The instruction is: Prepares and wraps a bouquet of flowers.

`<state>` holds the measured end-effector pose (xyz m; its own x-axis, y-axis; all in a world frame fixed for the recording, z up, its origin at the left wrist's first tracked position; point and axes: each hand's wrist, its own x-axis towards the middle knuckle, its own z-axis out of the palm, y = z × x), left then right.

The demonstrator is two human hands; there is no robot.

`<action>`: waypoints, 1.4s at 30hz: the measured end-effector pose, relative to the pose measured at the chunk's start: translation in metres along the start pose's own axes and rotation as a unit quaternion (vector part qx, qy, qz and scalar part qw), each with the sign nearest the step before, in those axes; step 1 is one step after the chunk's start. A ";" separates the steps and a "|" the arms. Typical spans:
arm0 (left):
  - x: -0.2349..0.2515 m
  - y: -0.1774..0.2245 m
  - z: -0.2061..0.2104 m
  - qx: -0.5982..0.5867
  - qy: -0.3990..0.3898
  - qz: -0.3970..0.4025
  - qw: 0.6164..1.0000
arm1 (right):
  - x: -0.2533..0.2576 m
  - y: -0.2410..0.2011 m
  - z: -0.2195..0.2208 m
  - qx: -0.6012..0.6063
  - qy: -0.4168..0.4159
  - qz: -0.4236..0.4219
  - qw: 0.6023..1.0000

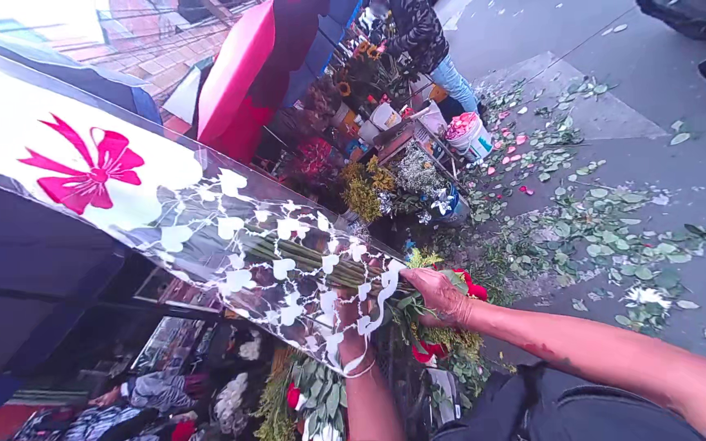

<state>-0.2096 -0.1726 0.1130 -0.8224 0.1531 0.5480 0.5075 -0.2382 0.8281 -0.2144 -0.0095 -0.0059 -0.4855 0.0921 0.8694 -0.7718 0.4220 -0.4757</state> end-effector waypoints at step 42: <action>0.000 -0.053 0.049 0.709 -0.273 0.337 0.556 | 0.038 0.077 -0.062 0.177 -0.138 0.353 0.908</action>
<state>-0.2237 -0.1131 0.0753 -0.3189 0.8481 0.4232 0.6648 0.5184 -0.5379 -0.2669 0.0826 -0.0012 -0.9576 -0.0231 0.2871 -0.2876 0.0248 -0.9574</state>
